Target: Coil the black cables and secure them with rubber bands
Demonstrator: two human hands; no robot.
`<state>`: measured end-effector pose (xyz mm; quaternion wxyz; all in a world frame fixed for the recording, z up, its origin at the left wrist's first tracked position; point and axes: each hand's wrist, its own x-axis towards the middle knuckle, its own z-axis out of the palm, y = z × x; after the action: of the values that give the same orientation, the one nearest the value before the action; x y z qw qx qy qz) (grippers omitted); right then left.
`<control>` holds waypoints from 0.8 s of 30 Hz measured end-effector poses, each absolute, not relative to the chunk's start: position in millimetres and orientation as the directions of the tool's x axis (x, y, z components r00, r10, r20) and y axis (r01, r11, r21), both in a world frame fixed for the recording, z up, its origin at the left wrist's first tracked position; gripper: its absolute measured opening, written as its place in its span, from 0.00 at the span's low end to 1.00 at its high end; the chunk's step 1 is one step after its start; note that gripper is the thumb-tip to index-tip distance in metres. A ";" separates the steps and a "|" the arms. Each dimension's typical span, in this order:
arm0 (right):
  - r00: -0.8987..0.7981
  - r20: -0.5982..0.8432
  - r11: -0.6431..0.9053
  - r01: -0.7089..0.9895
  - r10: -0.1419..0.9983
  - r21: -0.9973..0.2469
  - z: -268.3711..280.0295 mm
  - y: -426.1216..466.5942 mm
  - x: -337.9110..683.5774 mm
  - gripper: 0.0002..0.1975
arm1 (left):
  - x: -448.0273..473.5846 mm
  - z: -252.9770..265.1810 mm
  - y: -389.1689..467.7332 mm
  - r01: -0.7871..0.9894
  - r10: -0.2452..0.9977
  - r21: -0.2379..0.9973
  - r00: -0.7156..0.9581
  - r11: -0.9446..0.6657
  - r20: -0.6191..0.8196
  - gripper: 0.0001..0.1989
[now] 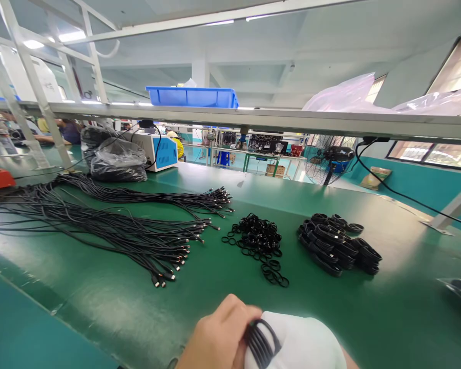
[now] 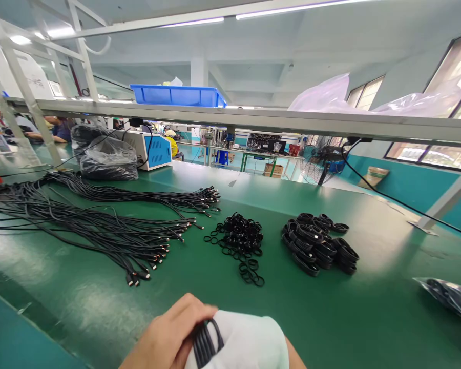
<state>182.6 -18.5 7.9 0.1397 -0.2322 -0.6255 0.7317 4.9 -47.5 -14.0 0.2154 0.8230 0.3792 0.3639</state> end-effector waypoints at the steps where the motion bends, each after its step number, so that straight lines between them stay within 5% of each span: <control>1: -0.855 -0.174 -0.183 0.095 0.488 -0.979 7.9 -19.0 183.3 0.17 | 4.5 -10.1 -46.4 0.473 0.757 0.598 0.489 -0.647 0.433 0.15; 7: -0.841 -0.193 -0.190 0.110 0.505 -0.976 14.1 -26.5 185.0 0.17 | 4.9 -14.8 -40.3 0.413 0.650 0.504 0.428 -0.759 0.628 0.12; 17: -0.626 -0.131 -0.116 0.064 0.769 -0.991 24.2 -38.2 190.1 0.19 | -11.2 1.3 -34.5 0.427 0.640 0.476 0.502 -0.768 0.582 0.13; 20: -0.524 -0.118 -0.106 0.053 0.843 -0.993 19.3 -33.1 188.1 0.26 | -14.4 1.9 -32.6 0.483 0.670 0.465 0.522 -0.742 0.527 0.13; 24: -0.574 -0.171 -0.159 0.071 0.801 -0.985 3.0 -25.4 172.3 0.49 | -14.2 6.7 -30.4 0.424 0.726 0.617 0.565 -0.663 0.393 0.13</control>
<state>172.3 -25.4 3.0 0.2743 -0.3709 -0.5874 0.6649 -14.2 -30.4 6.7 0.2342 0.8530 0.3368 0.3226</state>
